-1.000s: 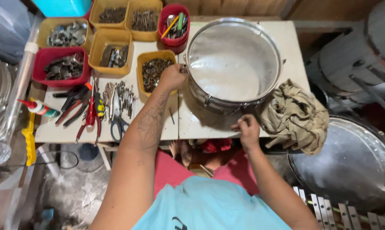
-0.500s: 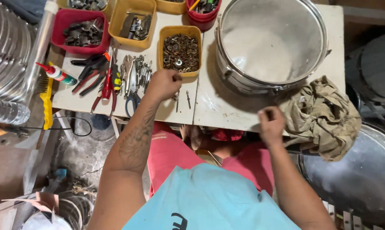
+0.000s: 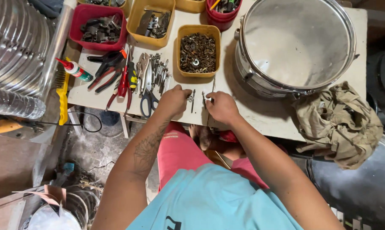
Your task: Repairing a snare drum by sorting through hardware and preparing for assembly on a workbench.
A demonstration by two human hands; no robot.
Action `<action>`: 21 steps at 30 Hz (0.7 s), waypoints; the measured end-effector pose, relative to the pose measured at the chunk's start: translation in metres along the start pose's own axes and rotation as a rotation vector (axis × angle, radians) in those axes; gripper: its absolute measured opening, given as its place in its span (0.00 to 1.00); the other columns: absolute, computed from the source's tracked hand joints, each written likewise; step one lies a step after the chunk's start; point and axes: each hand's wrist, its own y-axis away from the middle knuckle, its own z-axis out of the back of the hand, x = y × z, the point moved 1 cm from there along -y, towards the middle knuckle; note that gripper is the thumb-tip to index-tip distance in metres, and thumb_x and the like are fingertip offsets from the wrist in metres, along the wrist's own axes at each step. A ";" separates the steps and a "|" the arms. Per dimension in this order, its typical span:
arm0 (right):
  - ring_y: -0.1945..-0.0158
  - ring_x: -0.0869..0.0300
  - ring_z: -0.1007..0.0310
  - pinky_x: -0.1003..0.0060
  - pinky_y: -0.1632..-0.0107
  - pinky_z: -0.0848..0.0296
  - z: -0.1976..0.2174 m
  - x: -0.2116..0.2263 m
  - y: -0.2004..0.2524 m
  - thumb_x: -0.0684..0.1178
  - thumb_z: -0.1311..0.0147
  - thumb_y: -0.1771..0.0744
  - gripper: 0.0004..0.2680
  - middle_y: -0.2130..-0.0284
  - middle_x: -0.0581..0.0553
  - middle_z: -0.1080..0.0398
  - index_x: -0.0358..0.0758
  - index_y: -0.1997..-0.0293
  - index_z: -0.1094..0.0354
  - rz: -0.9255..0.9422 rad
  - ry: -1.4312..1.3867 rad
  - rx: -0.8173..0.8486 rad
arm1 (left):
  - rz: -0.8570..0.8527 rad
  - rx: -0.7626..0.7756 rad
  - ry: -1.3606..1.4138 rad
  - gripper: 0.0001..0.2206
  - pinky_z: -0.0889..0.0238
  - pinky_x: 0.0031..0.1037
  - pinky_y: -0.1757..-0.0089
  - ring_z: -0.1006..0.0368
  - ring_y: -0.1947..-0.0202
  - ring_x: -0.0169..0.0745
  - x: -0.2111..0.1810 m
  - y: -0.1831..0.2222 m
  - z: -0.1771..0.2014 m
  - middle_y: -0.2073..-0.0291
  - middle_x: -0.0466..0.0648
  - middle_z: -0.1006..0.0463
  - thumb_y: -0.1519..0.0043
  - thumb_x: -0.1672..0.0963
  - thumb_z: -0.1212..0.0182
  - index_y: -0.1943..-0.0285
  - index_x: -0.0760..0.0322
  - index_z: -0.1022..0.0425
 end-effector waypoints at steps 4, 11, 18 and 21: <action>0.59 0.43 0.20 0.51 0.54 0.22 -0.001 0.024 -0.020 0.51 0.46 0.34 0.10 0.67 0.39 0.25 0.47 0.51 0.22 0.006 0.005 -0.008 | -0.021 -0.020 -0.018 0.17 0.27 0.48 0.53 0.21 0.56 0.67 0.017 -0.011 -0.015 0.58 0.57 0.24 0.38 0.56 0.48 0.43 0.52 0.20; 0.63 0.42 0.20 0.49 0.58 0.20 -0.010 0.056 -0.029 0.51 0.44 0.35 0.11 0.72 0.37 0.23 0.42 0.52 0.21 0.053 0.113 0.064 | -0.091 -0.068 -0.002 0.11 0.26 0.51 0.58 0.21 0.62 0.68 0.022 -0.007 -0.023 0.62 0.55 0.25 0.39 0.56 0.43 0.50 0.57 0.20; 0.62 0.43 0.20 0.50 0.58 0.20 -0.017 0.063 -0.029 0.47 0.46 0.33 0.10 0.69 0.37 0.24 0.40 0.51 0.22 0.096 0.164 0.104 | -0.095 -0.141 0.005 0.10 0.26 0.49 0.62 0.20 0.68 0.66 0.026 -0.003 -0.034 0.65 0.54 0.27 0.38 0.56 0.45 0.55 0.64 0.22; 0.61 0.44 0.20 0.50 0.58 0.20 -0.016 0.062 -0.031 0.48 0.46 0.33 0.10 0.69 0.38 0.24 0.41 0.51 0.22 0.086 0.143 0.122 | -0.087 -0.184 0.023 0.08 0.26 0.49 0.64 0.21 0.69 0.67 0.023 -0.002 -0.037 0.66 0.54 0.28 0.39 0.56 0.45 0.58 0.66 0.24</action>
